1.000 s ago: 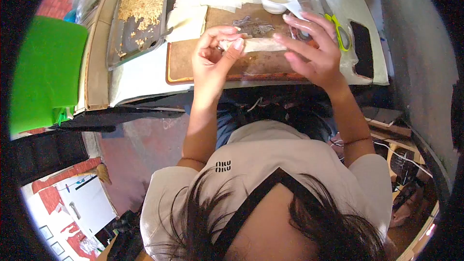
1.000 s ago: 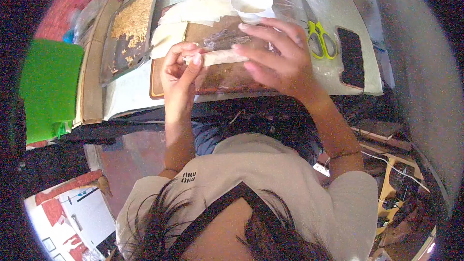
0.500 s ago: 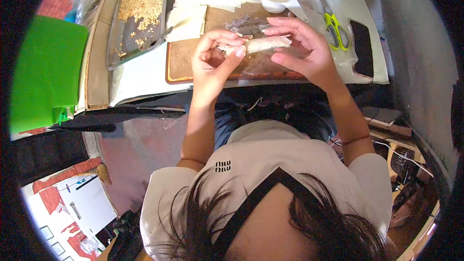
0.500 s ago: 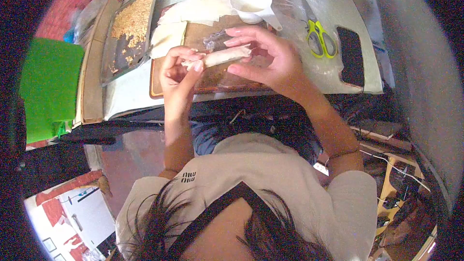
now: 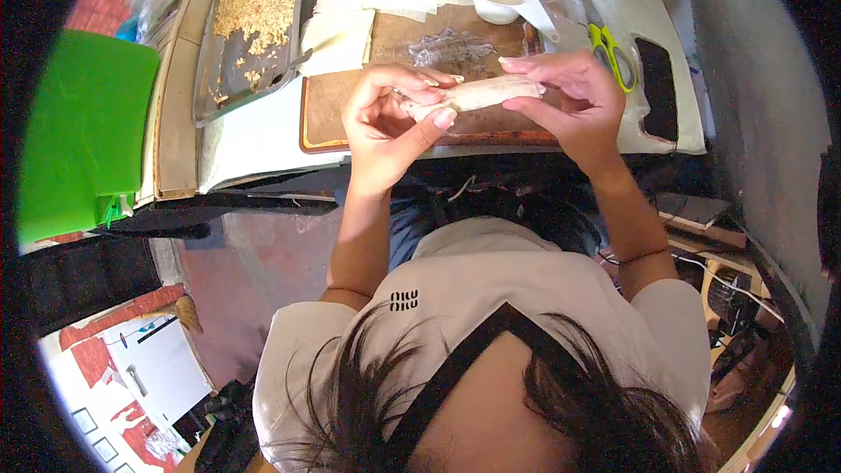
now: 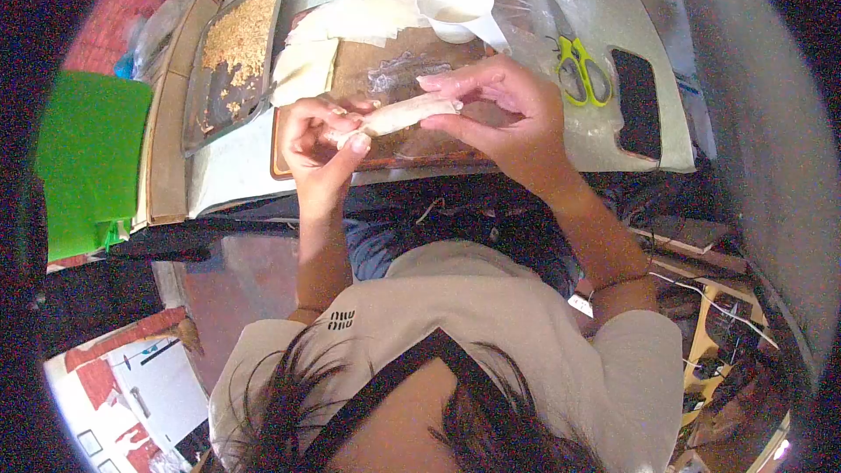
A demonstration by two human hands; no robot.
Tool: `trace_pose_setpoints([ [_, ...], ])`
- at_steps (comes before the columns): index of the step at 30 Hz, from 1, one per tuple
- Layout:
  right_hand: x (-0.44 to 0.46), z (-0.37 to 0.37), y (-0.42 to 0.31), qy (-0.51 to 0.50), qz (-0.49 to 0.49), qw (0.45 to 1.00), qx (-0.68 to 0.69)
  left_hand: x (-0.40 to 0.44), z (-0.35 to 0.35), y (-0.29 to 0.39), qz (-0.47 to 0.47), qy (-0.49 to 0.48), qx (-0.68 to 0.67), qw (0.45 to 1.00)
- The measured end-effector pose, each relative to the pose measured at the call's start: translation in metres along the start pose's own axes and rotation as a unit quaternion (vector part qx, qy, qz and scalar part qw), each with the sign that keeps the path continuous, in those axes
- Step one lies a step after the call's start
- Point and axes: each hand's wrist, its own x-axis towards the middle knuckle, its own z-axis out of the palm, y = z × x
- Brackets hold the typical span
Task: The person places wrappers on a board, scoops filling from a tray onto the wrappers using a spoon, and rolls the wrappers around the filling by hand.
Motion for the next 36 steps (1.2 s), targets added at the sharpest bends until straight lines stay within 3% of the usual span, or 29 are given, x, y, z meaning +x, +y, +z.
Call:
trace_pose_setpoints([
  [3, 0.003, -0.002, -0.01, -0.031, 0.029, 0.992, -0.117, 0.003, 0.0, -0.001, 0.035, -0.009, -0.028, 0.999],
  [6, 0.003, -0.008, 0.004, -0.065, -0.08, 0.989, -0.11, 0.005, 0.0, -0.002, 0.05, -0.002, -0.053, 0.997],
  [7, 0.002, -0.007, 0.007, -0.055, -0.067, 0.991, -0.106, 0.005, 0.0, -0.002, 0.051, 0.003, -0.06, 0.997],
  [9, 0.006, -0.004, 0.009, -0.036, -0.049, 0.993, -0.101, 0.002, -0.001, 0.002, -0.016, 0.039, -0.022, 0.999],
  [12, 0.021, 0.003, -0.007, -0.079, -0.106, 0.95, -0.283, 0.005, -0.004, 0.0, -0.056, 0.076, -0.007, 0.996],
  [16, 0.04, 0.014, -0.012, -0.21, -0.179, 0.891, -0.362, 0.007, -0.015, -0.001, -0.136, 0.102, -0.007, 0.986],
  [19, 0.052, 0.019, -0.002, -0.229, -0.142, 0.906, -0.327, 0.01, -0.02, 0.0, -0.118, 0.123, 0.006, 0.985],
  [22, 0.068, 0.026, -0.003, -0.265, 0.015, 0.933, -0.242, 0.011, -0.019, 0.025, -0.076, 0.179, 0.128, 0.972],
  [24, 0.088, 0.028, 0.006, -0.256, 0.007, 0.947, -0.197, -0.007, -0.042, 0.019, 0.054, 0.249, 0.274, 0.927],
  [26, 0.117, 0.027, 0.016, -0.253, 0.032, 0.949, -0.185, -0.028, -0.086, 0.012, 0.132, 0.24, 0.378, 0.884],
  [29, 0.193, 0.022, 0.056, -0.194, 0.116, 0.946, -0.231, -0.046, -0.121, 0.011, 0.074, 0.309, 0.406, 0.857],
  [32, 0.268, 0.017, 0.142, -0.138, 0.164, 0.946, -0.242, -0.049, -0.139, 0.0, 0.055, 0.39, 0.303, 0.868],
  [36, 0.328, 0.027, 0.243, -0.051, 0.304, 0.906, -0.291, -0.049, -0.145, -0.003, 0.043, 0.421, 0.252, 0.87],
])
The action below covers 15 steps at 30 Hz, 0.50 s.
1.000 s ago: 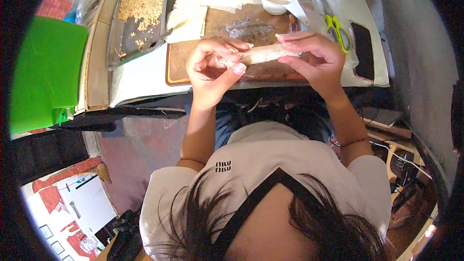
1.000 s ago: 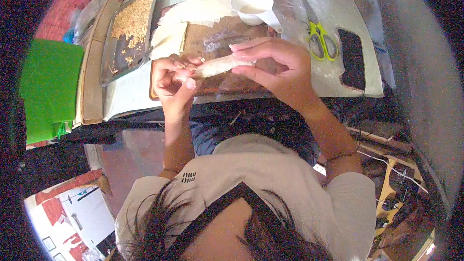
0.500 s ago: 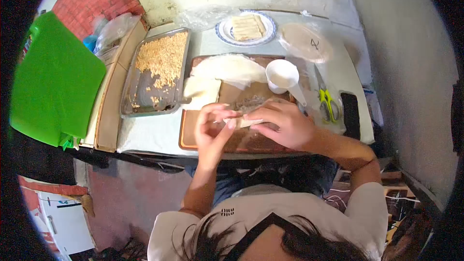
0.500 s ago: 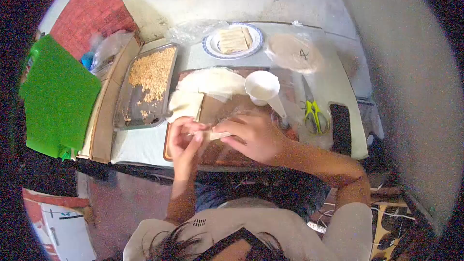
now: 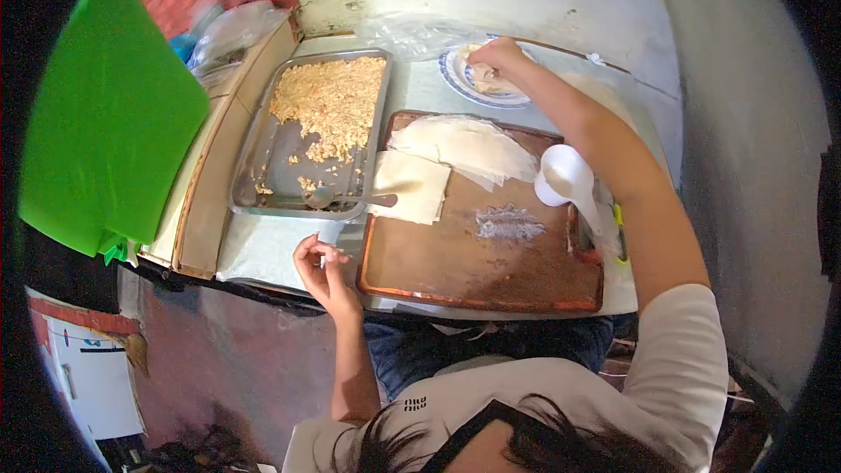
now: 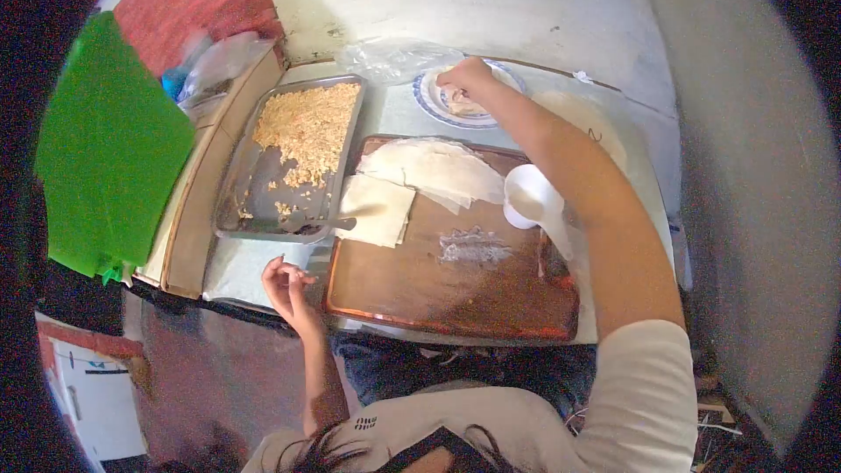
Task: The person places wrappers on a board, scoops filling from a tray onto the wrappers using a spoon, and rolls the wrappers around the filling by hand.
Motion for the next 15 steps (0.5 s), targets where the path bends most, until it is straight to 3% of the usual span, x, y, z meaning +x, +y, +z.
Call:
trace_pose_setpoints([
  [7, 0.034, 0.034, 0.011, 0.094, 0.065, 0.991, -0.063, -0.002, -0.003, -0.001, -0.025, -0.035, 0.013, 0.999],
  [10, 0.019, 0.034, 0.006, 0.121, 0.01, 0.983, -0.141, -0.003, -0.002, 0.0, -0.035, -0.031, 0.011, 0.999],
  [13, 0.015, 0.036, 0.006, 0.098, 0.016, 0.984, -0.146, -0.004, -0.001, 0.001, -0.036, -0.024, 0.013, 0.999],
  [15, 0.026, 0.04, 0.009, 0.101, 0.037, 0.959, -0.263, -0.004, -0.001, 0.001, -0.034, -0.02, 0.016, 0.999],
])
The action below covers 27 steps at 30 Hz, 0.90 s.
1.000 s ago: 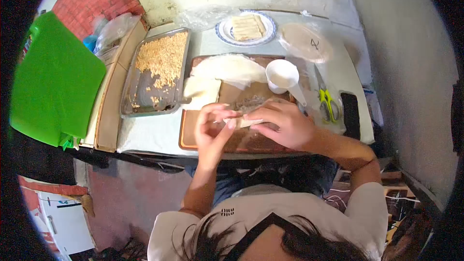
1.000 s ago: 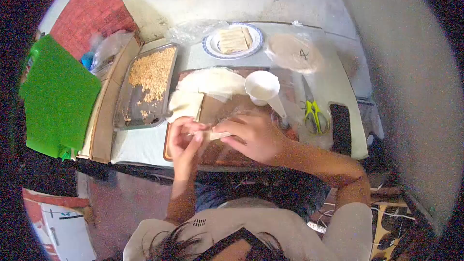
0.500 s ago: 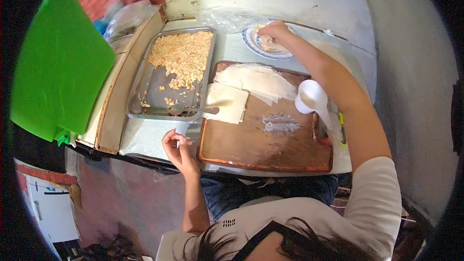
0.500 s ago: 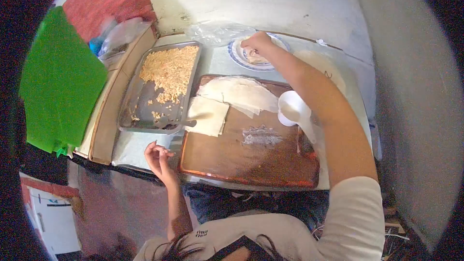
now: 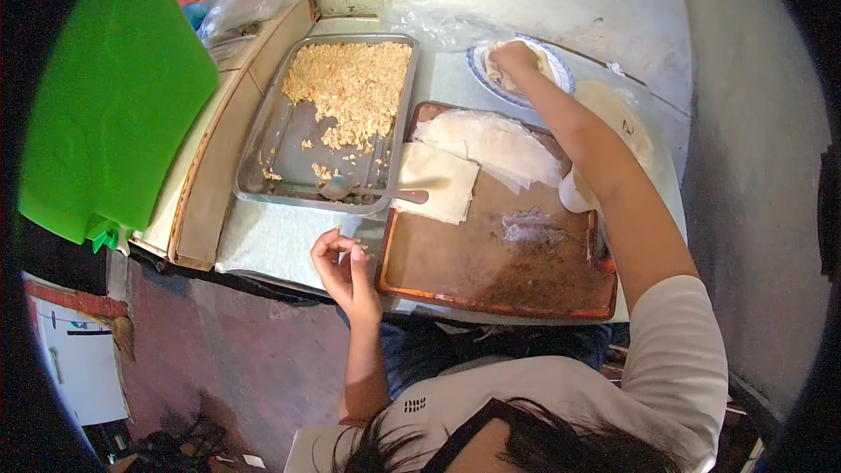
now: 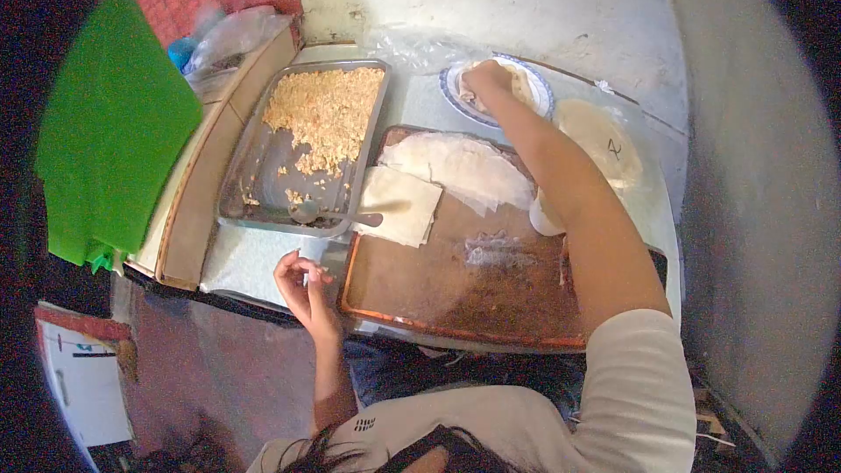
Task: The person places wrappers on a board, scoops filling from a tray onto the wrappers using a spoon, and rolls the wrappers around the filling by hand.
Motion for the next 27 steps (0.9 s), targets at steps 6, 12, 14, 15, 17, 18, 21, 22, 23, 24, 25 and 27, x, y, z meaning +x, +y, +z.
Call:
trace_pose_setpoints([
  [6, -0.005, -0.002, -0.002, 0.021, 0.019, 0.998, -0.064, 0.001, 0.002, 0.0, 0.006, -0.001, 0.004, 1.0],
  [12, -0.016, -0.018, -0.009, -0.011, 0.007, 0.999, -0.038, 0.002, 0.003, 0.002, 0.0, 0.002, 0.027, 1.0],
  [14, -0.011, -0.012, -0.004, -0.022, 0.002, 0.999, -0.042, 0.002, 0.003, 0.003, 0.002, -0.002, 0.031, 1.0],
  [15, -0.01, -0.01, -0.003, -0.022, -0.009, 0.999, -0.038, 0.003, 0.003, 0.003, 0.003, -0.004, 0.033, 0.999],
  [17, -0.006, -0.008, 0.0, -0.03, -0.047, 0.998, -0.038, 0.004, 0.004, 0.0, 0.011, -0.003, 0.03, 1.0],
  [18, -0.003, -0.011, 0.001, -0.037, -0.075, 0.996, -0.042, 0.004, 0.004, 0.0, 0.012, -0.002, 0.032, 0.999],
  [21, -0.04, -0.034, -0.003, -0.027, -0.208, 0.977, -0.022, 0.003, 0.003, -0.003, 0.006, 0.006, 0.025, 1.0],
  [22, -0.052, -0.037, -0.003, 0.004, -0.264, 0.964, 0.025, 0.004, 0.003, -0.004, 0.012, 0.004, 0.038, 0.999],
  [23, -0.065, -0.04, -0.003, 0.036, -0.317, 0.945, 0.072, 0.004, 0.003, -0.004, 0.019, 0.002, 0.051, 0.999],
  [24, -0.085, -0.045, -0.006, -0.01, -0.34, 0.936, 0.085, 0.005, 0.002, -0.004, 0.018, 0.001, 0.056, 0.998],
  [25, -0.107, -0.047, -0.009, -0.056, -0.363, 0.925, 0.097, 0.006, 0.002, -0.004, 0.017, -0.001, 0.061, 0.998],
  [27, -0.159, -0.059, -0.017, -0.14, -0.386, 0.907, 0.091, 0.006, 0.004, -0.002, 0.017, -0.003, 0.066, 0.998],
])
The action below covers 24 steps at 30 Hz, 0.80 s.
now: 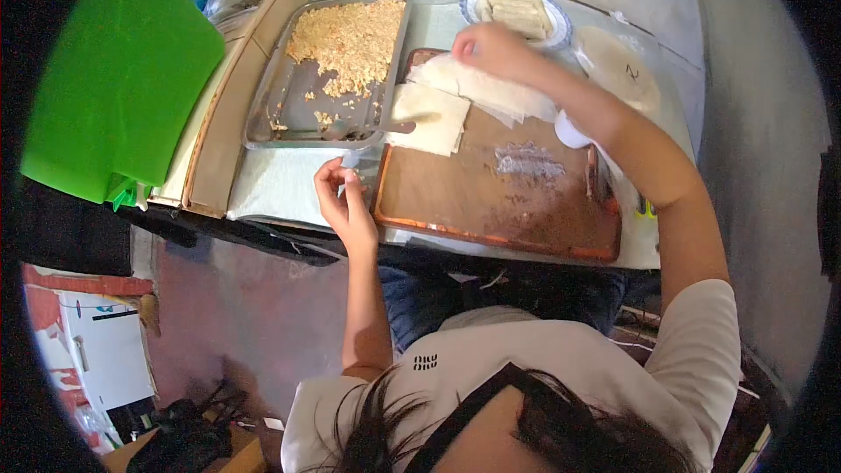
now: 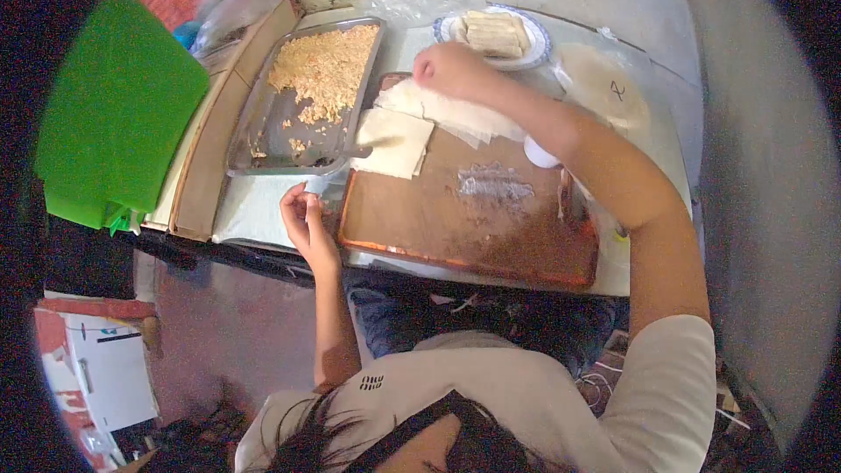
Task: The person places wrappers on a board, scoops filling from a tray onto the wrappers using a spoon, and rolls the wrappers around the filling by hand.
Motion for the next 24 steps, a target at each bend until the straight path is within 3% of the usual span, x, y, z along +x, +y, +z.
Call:
trace_pose_setpoints([
  [1, -0.016, 0.004, -0.02, -0.042, 0.002, 0.999, 0.0, 0.001, 0.001, 0.002, 0.001, 0.0, 0.002, 1.0],
  [5, -0.055, 0.037, -0.041, -0.014, 0.012, 0.969, -0.247, 0.0, 0.001, 0.002, 0.006, 0.003, 0.014, 1.0],
  [8, -0.065, 0.04, -0.043, 0.017, 0.052, 0.987, -0.151, -0.001, 0.001, 0.001, 0.013, 0.006, 0.024, 1.0],
  [17, -0.071, 0.055, -0.053, 0.088, 0.078, 0.968, -0.221, -0.002, 0.002, 0.003, 0.042, 0.003, 0.071, 0.997],
  [24, -0.071, 0.061, -0.053, 0.131, 0.069, 0.969, -0.197, -0.002, 0.003, 0.003, 0.045, 0.005, 0.079, 0.996],
])
